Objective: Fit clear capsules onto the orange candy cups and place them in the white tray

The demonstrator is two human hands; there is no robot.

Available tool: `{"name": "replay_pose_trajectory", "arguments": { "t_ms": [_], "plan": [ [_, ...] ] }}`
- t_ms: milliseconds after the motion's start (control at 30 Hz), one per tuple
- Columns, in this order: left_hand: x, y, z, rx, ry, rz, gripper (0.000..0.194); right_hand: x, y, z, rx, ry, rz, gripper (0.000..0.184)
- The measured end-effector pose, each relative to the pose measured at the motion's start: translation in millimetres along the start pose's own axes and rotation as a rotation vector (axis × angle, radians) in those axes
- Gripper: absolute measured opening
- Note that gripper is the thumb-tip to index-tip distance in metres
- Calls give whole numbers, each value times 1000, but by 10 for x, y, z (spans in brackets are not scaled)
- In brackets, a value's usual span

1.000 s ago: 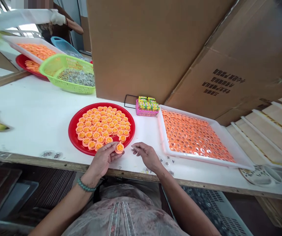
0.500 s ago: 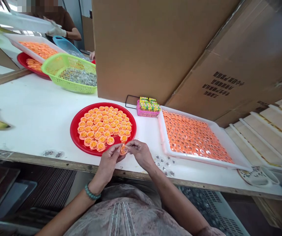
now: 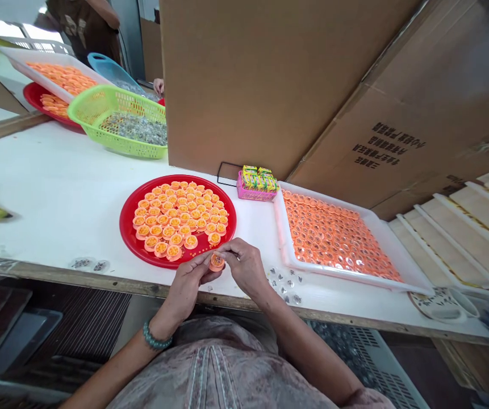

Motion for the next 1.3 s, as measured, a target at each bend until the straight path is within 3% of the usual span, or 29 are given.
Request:
{"name": "replay_pose_trajectory", "arguments": {
  "t_ms": [233,467,533,667,733,867,1133,1300],
  "plan": [
    [78,-74,-18,114,14,227,37,9,-24,-28,136,-29,114,6],
    [79,-49,9,134,-33,218,39,13,-130,-112,226,-57,290,8],
    [79,-52,13,134,-72,211,42,-29,-122,-162,167,-55,265,10],
    [90,-68,20,113,-144,176,45,-106,-55,-282,-107,-55,74,29],
    [107,-67,17,101,-124,165,44,-106,-37,-322,-222,-81,-45,38],
    [137,-51,1,107,-70,168,45,-55,-49,-337,-372,-145,-194,35],
    [89,2,-2,192,-90,272,41,-51,-57,-355,-478,-178,-273,36],
    [76,17,-5,194,-147,266,42,-47,-37,-379,-450,-185,-285,37]
  ]
}}
Point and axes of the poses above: each hand's wrist, its own z-axis towards the middle knuckle, its own x-axis out of the palm, y = z × x, the point moved 2 cm from there along z, towards the middle knuckle, and after that the axes turned 13 degrees about -y, right-handed, at the moved point
